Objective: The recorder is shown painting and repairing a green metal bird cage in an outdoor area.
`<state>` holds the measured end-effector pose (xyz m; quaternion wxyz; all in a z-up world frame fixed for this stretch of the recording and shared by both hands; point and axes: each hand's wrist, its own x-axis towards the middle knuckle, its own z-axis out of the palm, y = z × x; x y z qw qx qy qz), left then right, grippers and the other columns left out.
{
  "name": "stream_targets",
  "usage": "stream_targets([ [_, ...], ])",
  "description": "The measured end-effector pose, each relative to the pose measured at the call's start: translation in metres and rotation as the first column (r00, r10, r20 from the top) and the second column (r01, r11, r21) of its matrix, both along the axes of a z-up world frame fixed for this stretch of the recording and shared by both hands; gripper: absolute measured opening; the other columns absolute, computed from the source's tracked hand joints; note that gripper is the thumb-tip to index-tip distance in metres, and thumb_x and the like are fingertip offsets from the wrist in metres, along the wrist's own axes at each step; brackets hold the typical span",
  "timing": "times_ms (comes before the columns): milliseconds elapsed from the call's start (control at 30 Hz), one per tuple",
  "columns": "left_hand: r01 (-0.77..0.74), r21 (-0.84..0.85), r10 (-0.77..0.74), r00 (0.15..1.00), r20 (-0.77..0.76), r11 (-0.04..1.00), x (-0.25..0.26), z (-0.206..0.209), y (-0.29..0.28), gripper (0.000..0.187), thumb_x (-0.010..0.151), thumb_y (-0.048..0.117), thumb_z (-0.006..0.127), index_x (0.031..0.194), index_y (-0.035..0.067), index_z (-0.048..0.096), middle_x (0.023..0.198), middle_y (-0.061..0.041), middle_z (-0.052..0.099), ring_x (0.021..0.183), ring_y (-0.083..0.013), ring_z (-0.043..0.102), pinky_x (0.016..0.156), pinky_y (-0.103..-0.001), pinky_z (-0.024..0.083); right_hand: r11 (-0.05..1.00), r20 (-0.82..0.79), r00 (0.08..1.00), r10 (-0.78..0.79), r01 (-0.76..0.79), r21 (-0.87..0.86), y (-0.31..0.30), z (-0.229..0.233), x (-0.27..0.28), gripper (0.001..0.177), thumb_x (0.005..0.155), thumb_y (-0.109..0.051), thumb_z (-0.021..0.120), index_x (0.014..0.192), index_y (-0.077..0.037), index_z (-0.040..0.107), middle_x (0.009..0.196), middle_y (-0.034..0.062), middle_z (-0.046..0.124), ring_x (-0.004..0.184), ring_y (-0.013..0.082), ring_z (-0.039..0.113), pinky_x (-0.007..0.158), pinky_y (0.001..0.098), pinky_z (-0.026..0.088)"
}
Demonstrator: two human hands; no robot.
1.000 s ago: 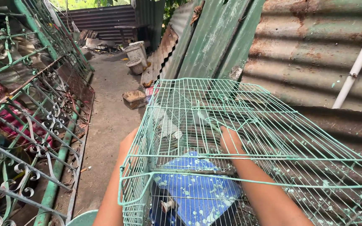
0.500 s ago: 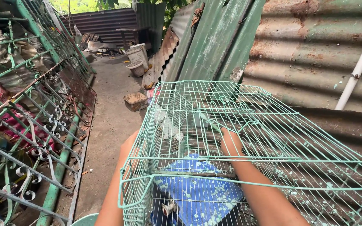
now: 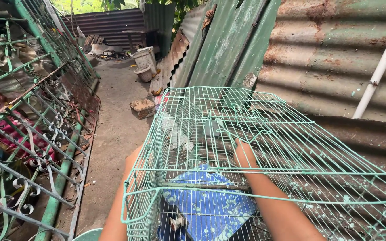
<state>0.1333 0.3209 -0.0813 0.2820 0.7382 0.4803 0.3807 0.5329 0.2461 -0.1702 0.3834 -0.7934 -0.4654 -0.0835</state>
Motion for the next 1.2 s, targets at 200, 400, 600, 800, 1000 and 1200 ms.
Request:
stream_targets([
  [200, -0.023, 0.028, 0.023, 1.0, 0.002, 0.999, 0.003, -0.011, 0.011, 0.047, 0.094, 0.027, 0.06, 0.14, 0.016, 0.062, 0.134, -0.013, 0.069, 0.122, -0.0305, 0.067, 0.103, -0.044, 0.053, 0.998, -0.121, 0.992, -0.02, 0.012, -0.069, 0.002, 0.033, -0.023, 0.032, 0.104, -0.019, 0.045, 0.123, -0.009, 0.069, 0.098, 0.0253, 0.072, 0.091, 0.0439, 0.07, 0.08, 0.0542, 0.054],
  [400, -0.048, 0.011, 0.048, 0.999, -0.002, 0.999, -0.005, 0.014, 0.0, 0.048, 0.092, 0.03, 0.064, 0.138, 0.021, 0.064, 0.135, -0.012, 0.068, 0.123, -0.0301, 0.064, 0.102, -0.043, 0.05, 0.994, -0.122, 0.988, -0.094, 0.101, 0.048, 0.02, -0.013, 0.01, 0.043, 0.095, -0.011, 0.049, 0.134, -0.015, 0.065, 0.102, 0.0252, 0.074, 0.088, 0.0437, 0.072, 0.076, 0.0543, 0.057],
  [600, -0.097, -0.096, 0.097, 0.995, -0.002, 0.991, -0.019, 0.047, -0.029, 0.046, 0.092, 0.029, 0.065, 0.138, 0.024, 0.064, 0.126, -0.013, 0.073, 0.113, -0.0285, 0.072, 0.097, -0.041, 0.055, 0.98, 0.162, 0.981, -0.109, 0.133, -0.146, 0.048, -0.009, -0.014, 0.045, 0.094, -0.013, 0.051, 0.138, -0.019, 0.062, 0.094, 0.023, 0.075, 0.083, 0.0423, 0.074, 0.073, 0.0547, 0.058],
  [800, -0.126, 0.067, 0.122, 0.991, 0.055, 0.99, -0.045, 0.056, -0.03, 0.044, 0.091, 0.026, 0.066, 0.134, 0.021, 0.066, 0.125, -0.013, 0.073, 0.112, -0.0309, 0.071, 0.095, -0.041, 0.054, 0.99, -0.027, 0.989, -0.143, 0.142, -0.025, 0.012, -0.005, -0.014, 0.034, 0.1, -0.017, 0.05, 0.131, -0.021, 0.065, 0.1, 0.0238, 0.074, 0.093, 0.0452, 0.072, 0.078, 0.0559, 0.057],
  [1000, -0.094, 0.084, 0.089, 0.994, 0.062, 0.992, -0.053, 0.089, -0.067, 0.041, 0.092, 0.029, 0.066, 0.132, 0.022, 0.068, 0.122, -0.01, 0.075, 0.111, -0.0274, 0.072, 0.094, -0.038, 0.054, 0.991, 0.024, 0.993, -0.118, 0.119, -0.06, -0.016, 0.038, -0.046, 0.038, 0.092, -0.016, 0.054, 0.129, -0.019, 0.064, 0.099, 0.0243, 0.073, 0.094, 0.0465, 0.071, 0.08, 0.057, 0.057],
  [1200, -0.032, 0.128, 0.014, 0.991, 0.137, 0.991, -0.072, 0.149, -0.12, 0.039, 0.093, 0.031, 0.064, 0.13, 0.02, 0.069, 0.117, -0.008, 0.077, 0.11, -0.0225, 0.073, 0.092, -0.035, 0.054, 0.997, 0.046, 0.997, -0.053, 0.056, -0.051, -0.052, 0.042, -0.034, 0.034, 0.094, -0.017, 0.055, 0.126, -0.014, 0.066, 0.099, 0.0271, 0.073, 0.094, 0.0474, 0.071, 0.081, 0.0569, 0.057],
])
